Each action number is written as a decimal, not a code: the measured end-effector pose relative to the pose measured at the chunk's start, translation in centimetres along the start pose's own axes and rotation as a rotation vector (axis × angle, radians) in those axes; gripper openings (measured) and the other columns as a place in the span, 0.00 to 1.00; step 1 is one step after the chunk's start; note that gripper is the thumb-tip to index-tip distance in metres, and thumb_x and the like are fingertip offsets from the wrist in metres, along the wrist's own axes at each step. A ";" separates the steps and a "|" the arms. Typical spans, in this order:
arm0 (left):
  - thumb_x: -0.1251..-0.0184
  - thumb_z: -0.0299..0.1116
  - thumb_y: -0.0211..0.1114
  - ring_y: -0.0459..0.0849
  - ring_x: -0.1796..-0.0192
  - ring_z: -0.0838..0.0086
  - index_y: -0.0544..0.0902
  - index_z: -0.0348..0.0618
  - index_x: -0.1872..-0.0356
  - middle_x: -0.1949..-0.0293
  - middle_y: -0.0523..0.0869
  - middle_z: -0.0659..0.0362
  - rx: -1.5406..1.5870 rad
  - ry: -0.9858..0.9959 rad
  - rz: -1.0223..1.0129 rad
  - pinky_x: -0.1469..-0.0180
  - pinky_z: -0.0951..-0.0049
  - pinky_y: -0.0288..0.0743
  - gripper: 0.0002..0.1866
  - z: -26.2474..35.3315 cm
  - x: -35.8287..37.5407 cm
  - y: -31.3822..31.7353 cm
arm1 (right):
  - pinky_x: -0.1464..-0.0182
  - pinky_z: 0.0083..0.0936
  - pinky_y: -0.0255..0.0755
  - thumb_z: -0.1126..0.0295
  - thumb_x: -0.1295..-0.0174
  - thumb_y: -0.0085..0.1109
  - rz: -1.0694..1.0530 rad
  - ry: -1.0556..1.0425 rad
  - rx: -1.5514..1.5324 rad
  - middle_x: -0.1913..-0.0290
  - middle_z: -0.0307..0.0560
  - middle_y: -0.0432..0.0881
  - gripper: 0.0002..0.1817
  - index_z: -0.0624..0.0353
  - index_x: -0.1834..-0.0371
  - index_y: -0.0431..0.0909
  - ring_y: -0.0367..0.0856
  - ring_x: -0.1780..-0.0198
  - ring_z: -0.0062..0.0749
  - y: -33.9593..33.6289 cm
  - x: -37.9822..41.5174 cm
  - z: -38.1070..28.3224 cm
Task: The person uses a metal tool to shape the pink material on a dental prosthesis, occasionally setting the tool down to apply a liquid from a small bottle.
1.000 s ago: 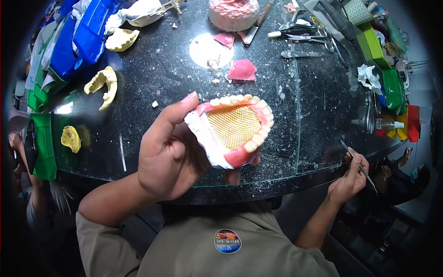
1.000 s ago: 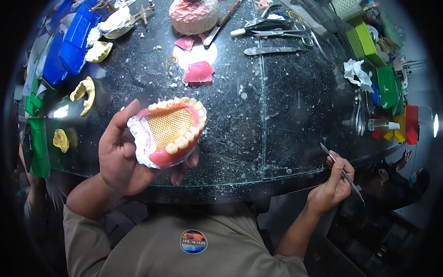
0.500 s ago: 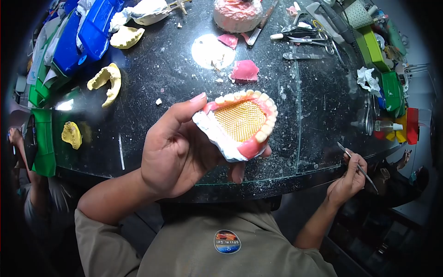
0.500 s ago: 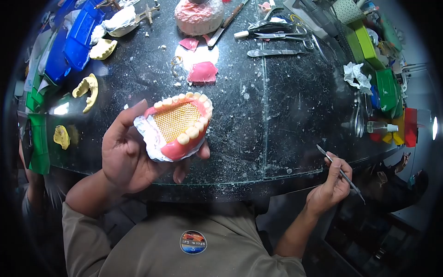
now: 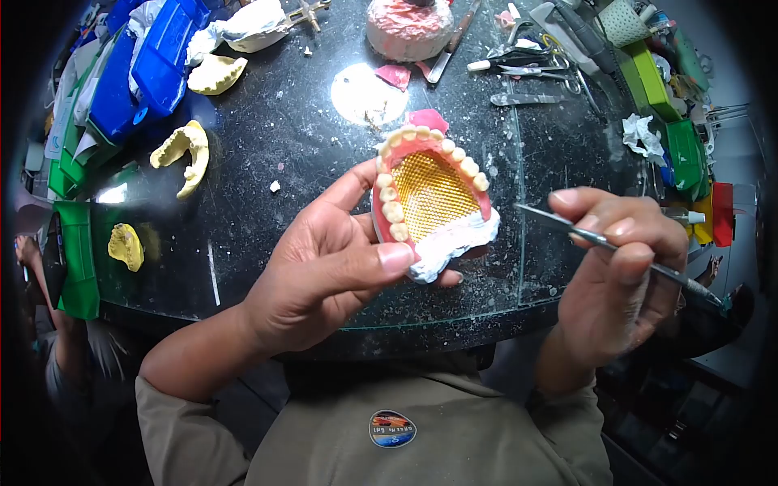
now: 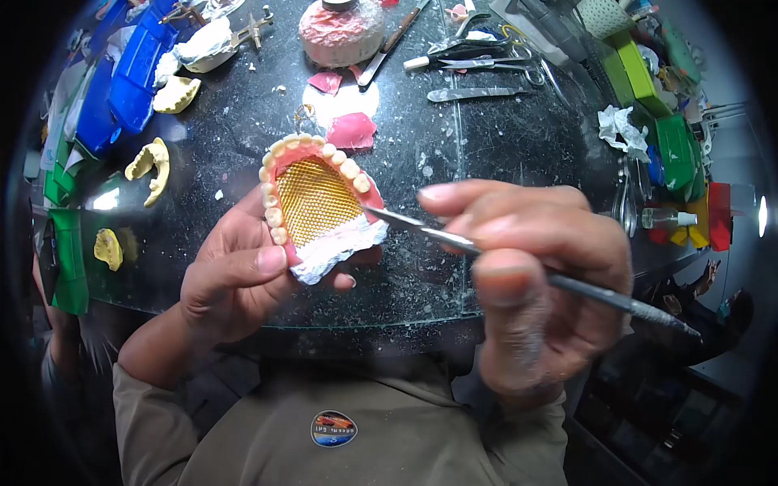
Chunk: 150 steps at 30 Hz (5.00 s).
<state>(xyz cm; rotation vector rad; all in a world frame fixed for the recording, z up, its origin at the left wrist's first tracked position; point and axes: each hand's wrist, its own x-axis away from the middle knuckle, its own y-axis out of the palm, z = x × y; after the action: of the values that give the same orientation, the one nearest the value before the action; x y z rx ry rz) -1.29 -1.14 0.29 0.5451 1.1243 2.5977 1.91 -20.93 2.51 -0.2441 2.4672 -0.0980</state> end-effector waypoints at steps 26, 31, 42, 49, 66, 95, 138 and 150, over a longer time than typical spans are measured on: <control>0.48 0.29 0.61 0.72 0.41 0.57 0.47 0.32 0.35 0.42 0.66 0.41 -0.030 -0.076 0.084 0.45 0.59 0.74 0.41 0.2 -0.5 -0.1 | 0.50 0.51 0.72 0.68 0.40 0.56 -0.137 0.027 0.077 0.73 0.47 0.76 0.10 0.65 0.68 0.71 0.77 0.69 0.29 2.1 0.8 2.7; 0.48 0.28 0.61 0.71 0.40 0.57 0.46 0.33 0.35 0.42 0.65 0.41 -0.021 -0.075 0.081 0.44 0.59 0.73 0.41 0.3 -0.5 0.0 | 0.51 0.51 0.73 0.70 0.40 0.56 -0.137 0.034 0.061 0.73 0.47 0.76 0.08 0.66 0.68 0.72 0.76 0.69 0.28 2.1 0.9 2.8; 0.47 0.25 0.60 0.70 0.39 0.59 0.45 0.34 0.34 0.41 0.65 0.43 -0.051 -0.070 0.098 0.43 0.59 0.72 0.41 -0.1 -0.4 -0.2 | 0.52 0.50 0.73 0.71 0.41 0.56 -0.132 0.070 0.065 0.74 0.47 0.75 0.08 0.66 0.68 0.72 0.76 0.69 0.27 2.1 0.9 2.7; 0.47 0.24 0.59 0.72 0.41 0.62 0.45 0.35 0.34 0.42 0.67 0.43 -0.106 -0.061 0.098 0.42 0.62 0.70 0.41 -0.2 -0.2 -0.3 | 0.52 0.48 0.74 0.70 0.40 0.57 -0.113 0.101 0.067 0.74 0.45 0.76 0.07 0.64 0.69 0.73 0.76 0.69 0.26 2.3 0.9 2.5; 0.46 0.25 0.60 0.76 0.45 0.64 0.45 0.35 0.34 0.45 0.70 0.43 -0.199 -0.102 0.084 0.44 0.60 0.72 0.41 -0.1 -0.1 -0.8 | 0.53 0.47 0.74 0.71 0.40 0.56 -0.117 0.135 0.066 0.73 0.45 0.75 0.07 0.64 0.68 0.73 0.75 0.70 0.27 2.1 1.1 2.4; 0.44 0.29 0.56 0.75 0.46 0.52 0.43 0.31 0.34 0.40 0.61 0.34 -0.161 0.000 0.127 0.52 0.64 0.77 0.40 -0.9 -0.1 0.3 | 0.61 0.17 0.74 0.81 0.43 0.56 0.580 0.220 0.482 0.59 0.59 0.79 0.03 0.68 0.65 0.74 0.79 0.64 0.27 -11.1 12.2 3.1; 0.48 0.30 0.60 0.74 0.43 0.58 0.48 0.33 0.35 0.43 0.68 0.43 -0.111 -0.059 0.061 0.47 0.61 0.75 0.41 -0.2 -0.1 0.3 | 0.55 0.48 0.75 0.62 0.38 0.54 -0.072 0.069 0.039 0.75 0.48 0.74 0.14 0.65 0.68 0.69 0.75 0.71 0.30 1.1 0.5 0.6; 0.48 0.29 0.62 0.73 0.43 0.59 0.50 0.32 0.35 0.43 0.68 0.43 -0.067 -0.079 0.057 0.46 0.60 0.74 0.40 -0.4 -0.2 -0.3 | 0.52 0.49 0.74 0.68 0.40 0.56 -0.148 0.124 0.116 0.76 0.46 0.75 0.09 0.64 0.71 0.73 0.75 0.72 0.26 1.9 0.6 1.2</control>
<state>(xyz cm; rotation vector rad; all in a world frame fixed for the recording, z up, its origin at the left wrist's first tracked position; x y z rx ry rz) -1.23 -1.27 -0.24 0.6679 1.0066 2.6259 1.93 -19.15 0.94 -0.3804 2.5532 -0.3269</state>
